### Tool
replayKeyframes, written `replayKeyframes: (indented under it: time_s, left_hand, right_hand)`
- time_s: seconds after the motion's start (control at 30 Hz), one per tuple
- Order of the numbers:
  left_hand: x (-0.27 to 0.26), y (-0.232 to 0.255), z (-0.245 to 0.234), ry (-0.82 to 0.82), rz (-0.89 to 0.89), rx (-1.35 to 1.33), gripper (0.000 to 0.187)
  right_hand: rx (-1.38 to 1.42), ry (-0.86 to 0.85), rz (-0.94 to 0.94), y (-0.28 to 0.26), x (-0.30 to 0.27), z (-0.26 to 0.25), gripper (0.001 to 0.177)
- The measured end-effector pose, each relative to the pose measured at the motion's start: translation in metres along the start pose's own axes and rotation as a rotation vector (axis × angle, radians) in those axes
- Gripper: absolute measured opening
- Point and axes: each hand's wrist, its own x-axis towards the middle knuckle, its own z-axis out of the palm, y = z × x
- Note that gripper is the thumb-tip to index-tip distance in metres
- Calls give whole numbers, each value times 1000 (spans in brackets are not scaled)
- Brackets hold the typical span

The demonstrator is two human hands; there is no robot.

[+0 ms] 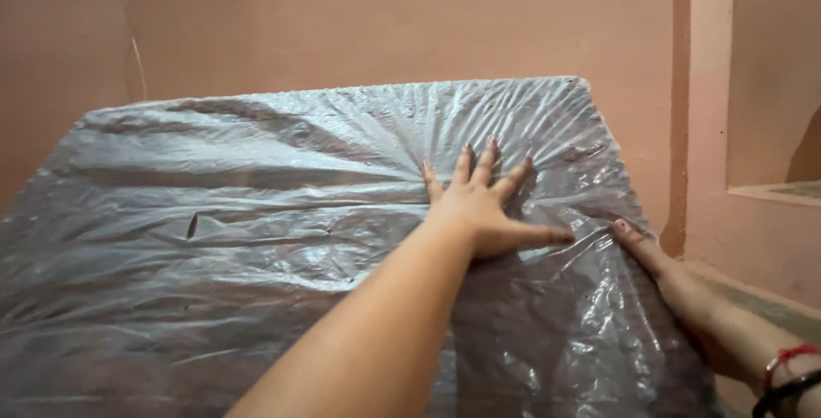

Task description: The person attaches small black caps to the four legs of a brown plastic two-tier stand, then places a plastic-wrapped cushion on the top tier and adjusts it.

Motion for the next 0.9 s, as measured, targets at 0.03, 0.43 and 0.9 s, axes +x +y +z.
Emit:
replayKeyframes:
  time_s: [0.03, 0.43, 0.9]
  left_hand:
    - [-12, -1, 5, -7, 10, -4, 129]
    - [-128, -4, 25, -52, 152, 43, 139]
    - [-166, 7, 13, -150, 209, 150, 151]
  right_hand:
    - [54, -33, 73, -1, -3, 1, 94]
    - [-72, -16, 138, -9, -22, 6, 109]
    - [-114, 30, 51, 0, -20, 5, 106]
